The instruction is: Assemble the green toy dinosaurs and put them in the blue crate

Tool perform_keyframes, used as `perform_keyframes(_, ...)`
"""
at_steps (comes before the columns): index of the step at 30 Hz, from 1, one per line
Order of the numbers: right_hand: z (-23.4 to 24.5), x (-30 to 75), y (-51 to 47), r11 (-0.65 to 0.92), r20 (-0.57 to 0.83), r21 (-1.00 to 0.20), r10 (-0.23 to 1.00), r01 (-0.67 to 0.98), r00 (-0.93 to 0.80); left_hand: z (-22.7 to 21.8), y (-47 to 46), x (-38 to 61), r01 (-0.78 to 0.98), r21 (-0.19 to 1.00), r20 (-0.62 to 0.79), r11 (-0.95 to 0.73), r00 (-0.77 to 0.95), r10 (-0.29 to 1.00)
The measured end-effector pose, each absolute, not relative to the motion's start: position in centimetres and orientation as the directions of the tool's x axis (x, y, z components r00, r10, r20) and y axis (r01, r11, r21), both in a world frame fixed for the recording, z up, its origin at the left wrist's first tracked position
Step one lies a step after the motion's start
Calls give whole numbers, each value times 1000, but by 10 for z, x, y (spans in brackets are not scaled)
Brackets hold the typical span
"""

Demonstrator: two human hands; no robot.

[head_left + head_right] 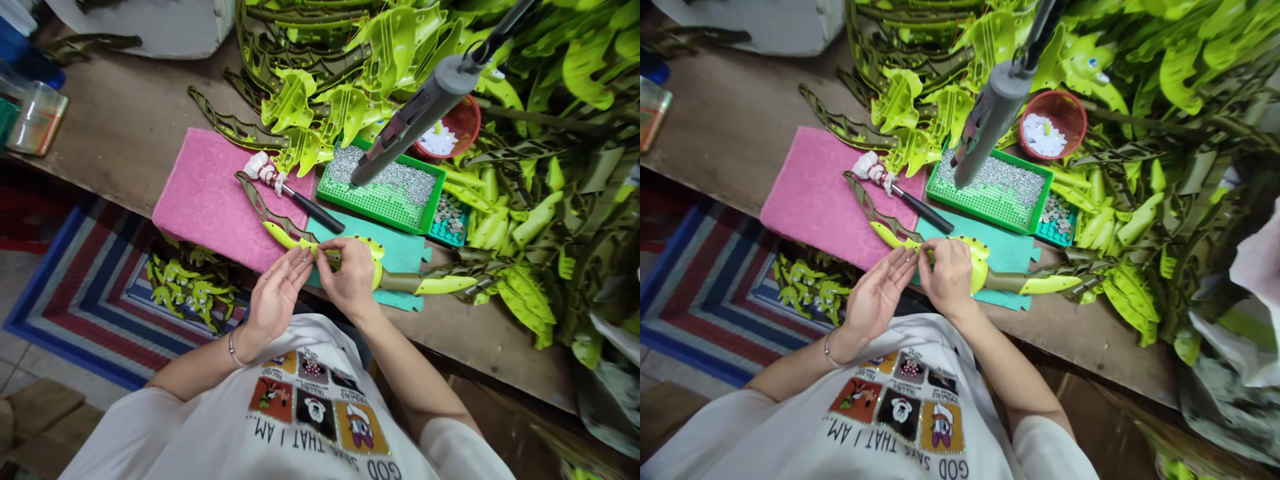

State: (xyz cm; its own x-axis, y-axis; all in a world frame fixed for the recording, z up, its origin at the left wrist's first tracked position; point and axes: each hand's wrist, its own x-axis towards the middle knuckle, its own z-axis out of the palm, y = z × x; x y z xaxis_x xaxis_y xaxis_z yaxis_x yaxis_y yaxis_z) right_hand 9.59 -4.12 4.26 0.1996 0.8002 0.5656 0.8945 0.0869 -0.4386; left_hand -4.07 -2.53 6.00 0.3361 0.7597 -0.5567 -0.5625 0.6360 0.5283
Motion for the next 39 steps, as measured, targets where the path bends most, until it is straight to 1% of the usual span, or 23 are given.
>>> perform_keyframes(5,33,97,-29,146,553,-303,832,942,49,59,-22,-48,-572,550,-548,608,303,780)
perform_keyframes(7,34,97,-30,173,557,-281,831,944,14,59,-22,-49,-572,549,-548,609,304,779)
perform_keyframes(9,38,97,-32,206,564,-313,826,927,7,60,-22,-48,-574,542,-552,614,308,775)
perform_keyframes(13,51,95,-41,285,602,-419,798,862,29,63,-24,-46,-582,518,-557,627,327,763)
perform_keyframes(16,56,96,-49,315,603,-420,797,851,2,66,-25,-44,-567,486,-564,665,378,734)
perform_keyframes(20,59,104,-61,275,583,-418,812,866,24,70,-26,-39,-524,427,-573,737,473,669)
perform_keyframes(23,62,110,-69,245,580,-434,812,867,61,71,-28,-33,-474,416,-578,776,521,628)
perform_keyframes(25,65,113,-74,234,582,-425,811,874,66,69,-30,-27,-428,438,-576,790,541,613)
perform_keyframes(29,67,117,-82,219,584,-367,811,904,40,59,-35,-18,-376,480,-583,793,539,608)
perform_keyframes(32,65,120,-93,153,551,-396,829,905,101,52,-35,-18,-360,511,-596,780,506,624)
perform_keyframes(35,59,124,-106,99,527,-420,836,902,154,49,-33,-25,-345,583,-584,736,452,674)
perform_keyframes(39,47,127,-116,146,553,-377,827,915,96,49,-29,-36,-346,702,-510,622,366,779)
